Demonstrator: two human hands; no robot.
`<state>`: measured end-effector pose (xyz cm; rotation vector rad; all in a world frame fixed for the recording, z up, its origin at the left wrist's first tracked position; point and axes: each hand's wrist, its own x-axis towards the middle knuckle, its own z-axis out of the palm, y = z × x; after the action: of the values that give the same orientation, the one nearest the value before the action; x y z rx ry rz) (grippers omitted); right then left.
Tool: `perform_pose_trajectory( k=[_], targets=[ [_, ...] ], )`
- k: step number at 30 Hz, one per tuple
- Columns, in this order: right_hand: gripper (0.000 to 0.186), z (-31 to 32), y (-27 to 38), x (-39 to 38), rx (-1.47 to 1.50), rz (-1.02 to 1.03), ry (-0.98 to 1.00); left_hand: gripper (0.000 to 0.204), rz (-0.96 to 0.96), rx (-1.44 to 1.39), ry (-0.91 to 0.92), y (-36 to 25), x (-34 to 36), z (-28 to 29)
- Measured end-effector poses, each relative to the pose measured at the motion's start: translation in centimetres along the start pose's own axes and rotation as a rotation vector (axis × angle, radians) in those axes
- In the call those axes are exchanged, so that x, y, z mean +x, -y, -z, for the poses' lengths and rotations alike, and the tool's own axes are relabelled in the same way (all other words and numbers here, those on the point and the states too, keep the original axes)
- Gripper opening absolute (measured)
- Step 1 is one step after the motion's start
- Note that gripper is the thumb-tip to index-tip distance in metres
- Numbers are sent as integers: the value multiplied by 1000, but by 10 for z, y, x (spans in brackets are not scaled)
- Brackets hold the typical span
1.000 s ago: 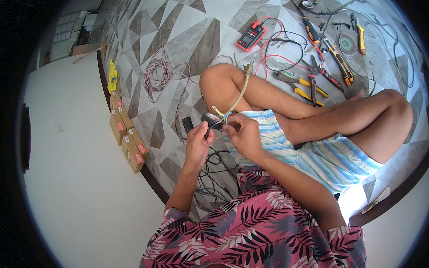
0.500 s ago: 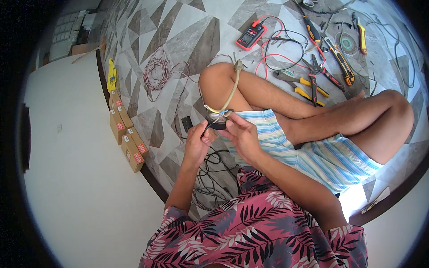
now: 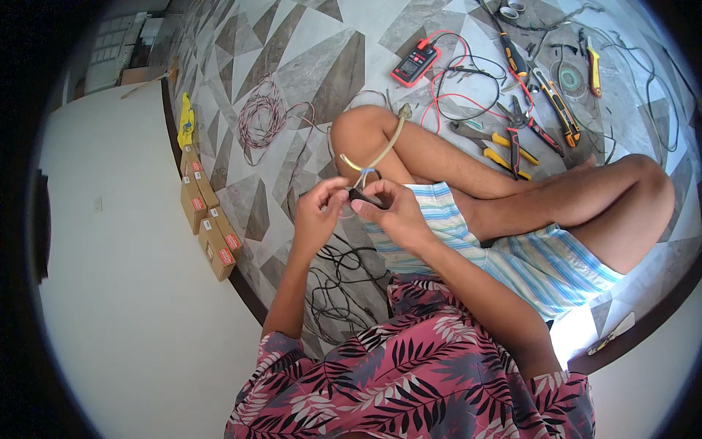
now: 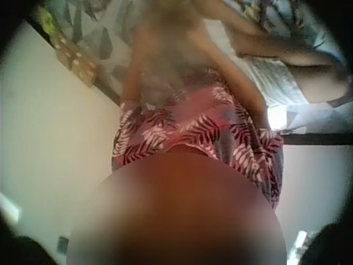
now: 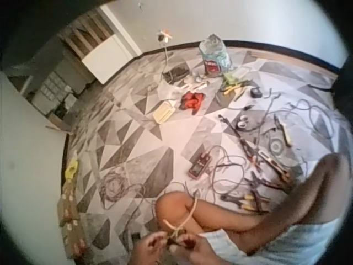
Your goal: The person is stripping and taping electrical wires together.
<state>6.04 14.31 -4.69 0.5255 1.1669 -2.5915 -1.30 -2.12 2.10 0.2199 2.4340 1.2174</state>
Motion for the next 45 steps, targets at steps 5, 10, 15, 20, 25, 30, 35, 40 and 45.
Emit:
perform_pose_trajectory(
  k=[5,10,15,20,25,30,35,40,45],
  targets=[
    [30,-1,9,13,-200,227,65,23,64,-135,163,6,18,15],
    [36,7,16,14,-158,225,126,17,89,-154,202,16,33,6],
    [47,15,26,1,-357,184,107,16,109,-93,190,16,23,-9],
    [47,10,28,-23,-924,533,-71,18,121,-102,172,16,21,-7],
    [43,17,30,-17,-1193,384,-2,15,104,28,167,14,25,1],
    [54,20,33,-11,-1054,225,76,12,75,121,286,12,32,5],
    [52,24,46,2,-607,-96,261,13,120,63,413,14,37,14],
    [42,19,39,10,-256,-295,148,14,84,-51,455,17,44,17],
    [63,9,35,4,-342,-142,211,15,118,-164,433,10,41,12]
  ],
)
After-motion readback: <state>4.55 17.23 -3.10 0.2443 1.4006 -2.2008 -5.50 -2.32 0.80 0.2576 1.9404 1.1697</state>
